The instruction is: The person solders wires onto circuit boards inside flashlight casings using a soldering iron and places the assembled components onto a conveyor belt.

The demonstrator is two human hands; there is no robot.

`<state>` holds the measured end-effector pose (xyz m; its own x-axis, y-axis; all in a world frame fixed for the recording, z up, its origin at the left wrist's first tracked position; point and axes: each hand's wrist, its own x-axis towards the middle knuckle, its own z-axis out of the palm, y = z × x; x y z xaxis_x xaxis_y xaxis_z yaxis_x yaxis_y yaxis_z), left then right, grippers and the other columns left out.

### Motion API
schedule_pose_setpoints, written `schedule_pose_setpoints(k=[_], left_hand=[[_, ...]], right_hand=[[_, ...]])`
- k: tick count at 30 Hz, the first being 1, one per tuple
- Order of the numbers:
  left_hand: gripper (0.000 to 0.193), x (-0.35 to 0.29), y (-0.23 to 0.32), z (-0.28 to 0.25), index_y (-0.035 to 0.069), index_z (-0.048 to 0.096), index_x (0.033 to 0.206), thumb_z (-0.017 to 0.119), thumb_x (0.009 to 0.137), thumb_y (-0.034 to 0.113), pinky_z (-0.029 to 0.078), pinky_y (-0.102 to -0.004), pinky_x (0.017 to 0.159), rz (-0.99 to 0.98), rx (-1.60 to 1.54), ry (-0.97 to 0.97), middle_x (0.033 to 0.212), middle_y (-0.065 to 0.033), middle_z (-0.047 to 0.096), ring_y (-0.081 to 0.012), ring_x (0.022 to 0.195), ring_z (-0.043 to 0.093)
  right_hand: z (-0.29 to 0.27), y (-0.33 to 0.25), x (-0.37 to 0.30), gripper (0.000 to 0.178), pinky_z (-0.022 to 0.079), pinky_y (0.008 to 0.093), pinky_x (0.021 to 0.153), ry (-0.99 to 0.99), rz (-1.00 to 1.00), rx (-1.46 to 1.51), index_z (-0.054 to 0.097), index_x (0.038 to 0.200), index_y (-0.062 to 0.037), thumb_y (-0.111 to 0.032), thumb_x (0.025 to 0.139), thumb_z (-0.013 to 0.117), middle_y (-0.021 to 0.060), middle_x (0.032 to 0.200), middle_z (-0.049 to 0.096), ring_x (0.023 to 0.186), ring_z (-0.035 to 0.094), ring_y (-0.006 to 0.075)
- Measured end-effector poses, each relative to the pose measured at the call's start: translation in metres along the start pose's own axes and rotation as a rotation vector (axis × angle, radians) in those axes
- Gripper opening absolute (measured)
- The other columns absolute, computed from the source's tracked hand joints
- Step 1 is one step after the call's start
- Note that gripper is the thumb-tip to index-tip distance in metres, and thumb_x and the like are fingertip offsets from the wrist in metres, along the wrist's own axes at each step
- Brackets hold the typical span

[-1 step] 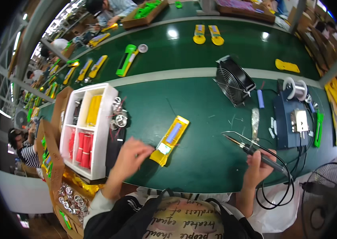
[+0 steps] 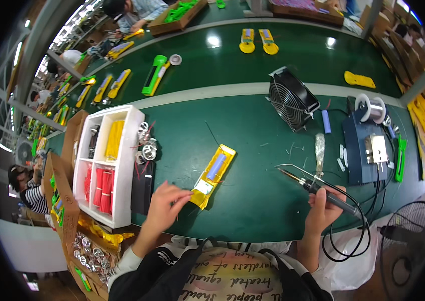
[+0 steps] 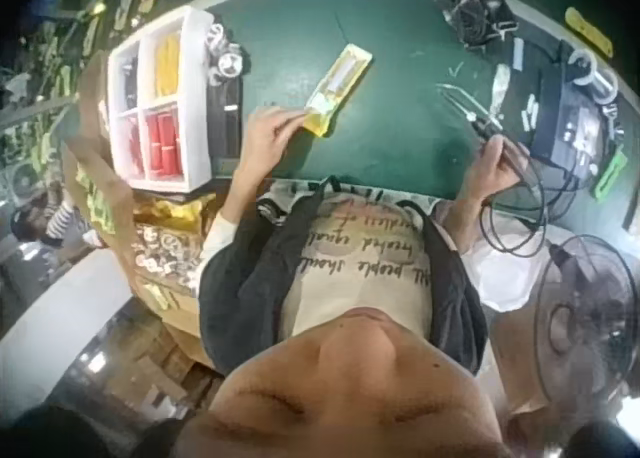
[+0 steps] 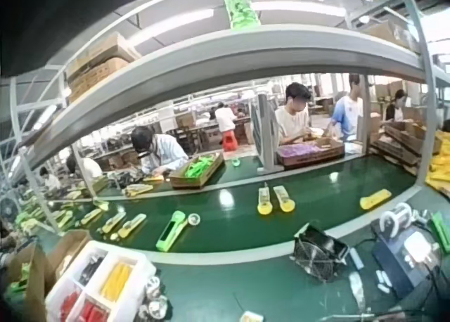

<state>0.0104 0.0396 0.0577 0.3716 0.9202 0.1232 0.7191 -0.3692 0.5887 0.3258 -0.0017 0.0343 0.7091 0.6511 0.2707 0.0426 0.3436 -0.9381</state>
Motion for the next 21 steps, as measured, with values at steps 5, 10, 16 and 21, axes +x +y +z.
schedule_pose_setpoints(k=[5,10,16,21], left_hand=[[0.007,-0.025,-0.003,0.04,0.004,0.058,0.076,0.062,0.072,0.009,0.035,-0.0411,0.087,-0.318,-0.343,0.294,0.068,-0.0043,0.057,-0.0181,0.061,0.053],[0.006,-0.025,-0.003,0.057,0.004,0.058,0.076,0.061,0.071,0.006,0.036,-0.0404,0.086,-0.29,-0.295,0.491,0.069,-0.0059,0.056,-0.0188,0.062,0.052],[0.008,-0.028,-0.003,0.058,0.005,0.059,0.076,0.062,0.069,0.005,0.037,-0.0409,0.083,-0.208,-0.275,0.495,0.071,-0.0046,0.056,-0.0189,0.065,0.053],[0.009,-0.023,-0.001,0.057,0.006,0.059,0.074,0.063,0.066,0.004,0.038,-0.0407,0.082,-0.192,-0.266,0.496,0.066,-0.0039,0.054,-0.0181,0.062,0.052]], right_hand=[[0.005,0.009,-0.007,0.012,0.037,0.0161,0.041,0.0,0.037,-0.05,0.042,0.081,-0.0013,-0.002,0.076,0.052,0.0041,0.061,0.046,0.044,0.044,0.0072],[0.012,0.013,-0.013,0.011,0.033,0.0164,0.041,-0.037,-0.014,-0.095,0.042,0.083,-0.0032,-0.007,0.08,0.052,0.0025,0.065,0.046,0.046,0.042,0.0064],[0.02,0.019,-0.02,0.01,0.034,0.0167,0.043,-0.041,-0.015,-0.058,0.041,0.085,-0.0025,-0.008,0.082,0.049,0.004,0.066,0.046,0.047,0.043,0.0075],[0.033,0.017,-0.026,0.011,0.033,0.017,0.044,-0.046,0.026,-0.056,0.041,0.086,-0.0022,-0.01,0.083,0.048,0.0041,0.066,0.046,0.05,0.043,0.0073]])
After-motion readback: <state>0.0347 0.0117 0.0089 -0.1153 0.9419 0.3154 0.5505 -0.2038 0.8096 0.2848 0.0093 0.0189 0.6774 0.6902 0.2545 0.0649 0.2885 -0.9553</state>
